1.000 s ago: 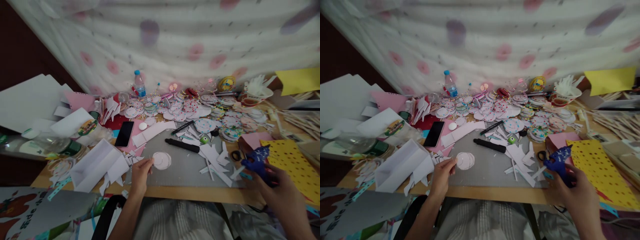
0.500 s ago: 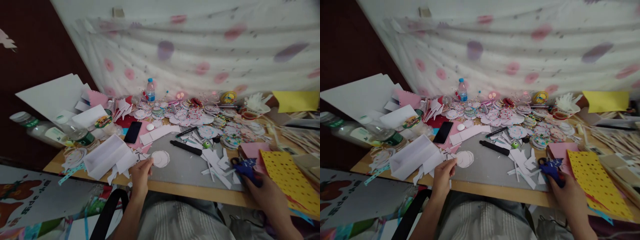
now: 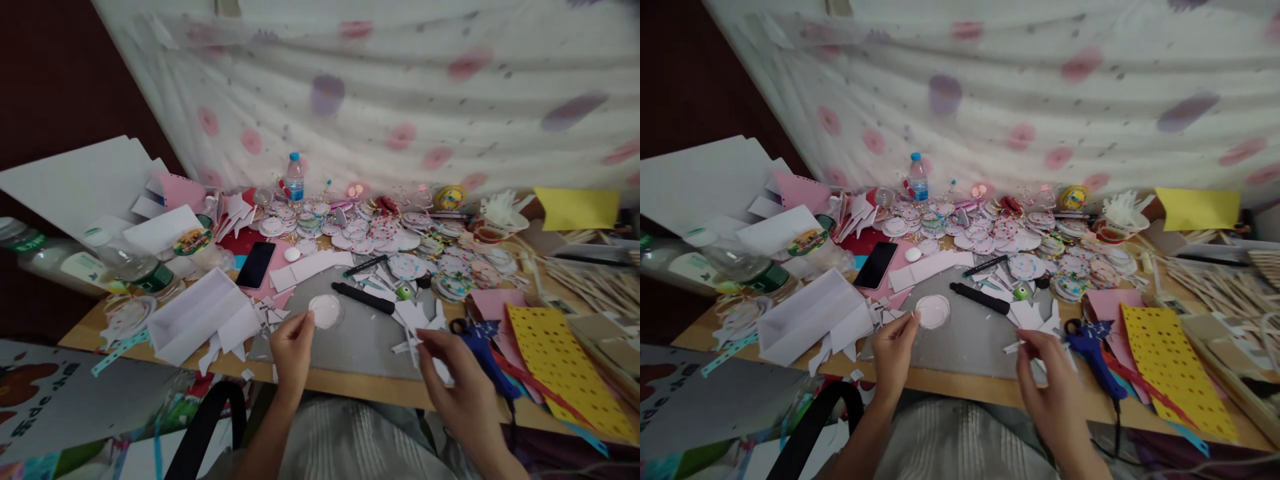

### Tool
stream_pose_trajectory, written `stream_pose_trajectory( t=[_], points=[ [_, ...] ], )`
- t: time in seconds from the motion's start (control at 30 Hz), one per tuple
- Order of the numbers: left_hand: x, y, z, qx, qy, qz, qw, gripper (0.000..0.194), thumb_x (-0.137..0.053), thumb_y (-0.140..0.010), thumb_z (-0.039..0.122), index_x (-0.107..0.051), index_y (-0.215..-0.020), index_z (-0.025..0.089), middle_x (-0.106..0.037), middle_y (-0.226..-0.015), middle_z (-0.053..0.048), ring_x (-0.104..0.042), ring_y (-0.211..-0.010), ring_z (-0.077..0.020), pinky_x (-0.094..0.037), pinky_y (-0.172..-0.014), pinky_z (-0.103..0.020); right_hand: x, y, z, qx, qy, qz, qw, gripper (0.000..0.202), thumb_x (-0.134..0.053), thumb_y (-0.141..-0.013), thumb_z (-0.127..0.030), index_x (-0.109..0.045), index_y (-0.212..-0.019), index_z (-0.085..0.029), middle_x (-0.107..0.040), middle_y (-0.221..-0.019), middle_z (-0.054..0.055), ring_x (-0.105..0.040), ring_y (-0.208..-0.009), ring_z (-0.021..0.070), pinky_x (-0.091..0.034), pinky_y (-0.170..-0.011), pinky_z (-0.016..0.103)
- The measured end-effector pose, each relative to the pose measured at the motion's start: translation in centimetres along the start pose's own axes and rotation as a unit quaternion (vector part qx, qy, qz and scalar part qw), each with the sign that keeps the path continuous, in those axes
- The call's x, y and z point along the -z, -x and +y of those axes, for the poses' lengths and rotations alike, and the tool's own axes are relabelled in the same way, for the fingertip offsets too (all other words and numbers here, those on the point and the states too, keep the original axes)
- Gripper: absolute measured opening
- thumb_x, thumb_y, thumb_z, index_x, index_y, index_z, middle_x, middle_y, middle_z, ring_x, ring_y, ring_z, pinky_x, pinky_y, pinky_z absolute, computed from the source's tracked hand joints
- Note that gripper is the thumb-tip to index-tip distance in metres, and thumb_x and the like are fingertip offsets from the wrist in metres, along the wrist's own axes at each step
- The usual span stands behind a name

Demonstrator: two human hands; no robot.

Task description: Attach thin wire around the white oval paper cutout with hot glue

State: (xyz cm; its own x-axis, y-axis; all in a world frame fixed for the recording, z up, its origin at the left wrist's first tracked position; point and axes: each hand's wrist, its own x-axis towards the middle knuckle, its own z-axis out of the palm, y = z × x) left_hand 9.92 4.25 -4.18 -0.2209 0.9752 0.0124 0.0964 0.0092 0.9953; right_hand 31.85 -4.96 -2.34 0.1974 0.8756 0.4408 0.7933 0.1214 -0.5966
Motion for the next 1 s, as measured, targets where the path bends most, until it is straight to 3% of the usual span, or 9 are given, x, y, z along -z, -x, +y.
stream_pose_trajectory(
  t=[0.13,0.27,0.4,0.53,0.77,1.0],
  points=[
    [-0.7,-0.4,-0.3,0.019,-0.016,-0.049,0.998,0.034,-0.061,-0.078,0.039,-0.063,-0.054,0.016,-0.033,-0.045,0.006,-0.031,-0.048,-0.0089,-0.026,-0.047,-0.022,-2.6,-1.5,-1.8,0.026,-0.061,-0.04,0.997,0.022,-0.048,-0.091,-0.018,-0.052,-0.112,-0.021,-0.059,-0.091,0.006,-0.06,-0.079,0.0175,-0.051,-0.071,0.031],
    [-0.1,-1.1,-0.9,0.034,-0.057,-0.108,0.992,0.029,-0.062,-0.076,0.038,-0.07,-0.062,0.014,-0.046,-0.048,0.004,-0.036,-0.048,-0.0094,-0.029,-0.049,-0.022,-4.1,-3.0,-2.8,0.046,-0.089,-0.085,0.991,0.03,-0.046,-0.092,-0.017,-0.049,-0.122,-0.021,-0.058,-0.097,0.007,-0.058,-0.074,0.0148,-0.05,-0.069,0.029],
    [0.9,-2.5,-1.0,0.049,-0.084,-0.172,0.98,0.024,-0.063,-0.074,0.034,-0.075,-0.068,0.014,-0.063,-0.057,-0.001,-0.051,-0.055,-0.0139,-0.037,-0.053,-0.023,-5.2,-4.8,-3.2,0.052,-0.086,-0.182,0.978,0.033,-0.046,-0.093,-0.018,-0.047,-0.126,-0.021,-0.055,-0.102,0.008,-0.057,-0.071,0.0136,-0.049,-0.066,0.028],
    [1.1,-3.6,-0.9,0.065,-0.097,-0.215,0.97,0.023,-0.063,-0.073,0.032,-0.076,-0.068,0.014,-0.068,-0.06,-0.004,-0.057,-0.06,-0.0173,-0.04,-0.056,-0.025,-6.3,-6.8,-3.2,0.074,-0.092,-0.258,0.959,0.036,-0.043,-0.092,-0.012,-0.047,-0.127,-0.02,-0.056,-0.096,0.006,-0.057,-0.072,0.0139,-0.048,-0.066,0.027],
    [0.9,-5.4,-1.1,0.103,-0.103,-0.245,0.958,0.022,-0.064,-0.073,0.03,-0.075,-0.064,0.013,-0.065,-0.056,-0.003,-0.053,-0.055,-0.0144,-0.038,-0.053,-0.023,-7.8,-9.4,-2.6,0.072,-0.123,-0.301,0.943,0.037,-0.041,-0.09,-0.005,-0.054,-0.121,-0.018,-0.058,-0.094,0.007,-0.058,-0.078,0.0147,-0.045,-0.066,0.025],
    [0.6,-7.3,-1.3,0.169,-0.064,-0.207,0.962,0.017,-0.067,-0.068,0.029,-0.076,-0.067,0.014,-0.05,-0.046,0.002,-0.034,-0.044,-0.007,-0.026,-0.044,-0.021,-9.3,-10.8,-1.6,0.004,-0.186,-0.3,0.935,0.026,-0.041,-0.092,-0.012,-0.059,-0.11,-0.019,-0.061,-0.093,0.007,-0.059,-0.082,0.0161,-0.047,-0.067,0.026]
  ],
)
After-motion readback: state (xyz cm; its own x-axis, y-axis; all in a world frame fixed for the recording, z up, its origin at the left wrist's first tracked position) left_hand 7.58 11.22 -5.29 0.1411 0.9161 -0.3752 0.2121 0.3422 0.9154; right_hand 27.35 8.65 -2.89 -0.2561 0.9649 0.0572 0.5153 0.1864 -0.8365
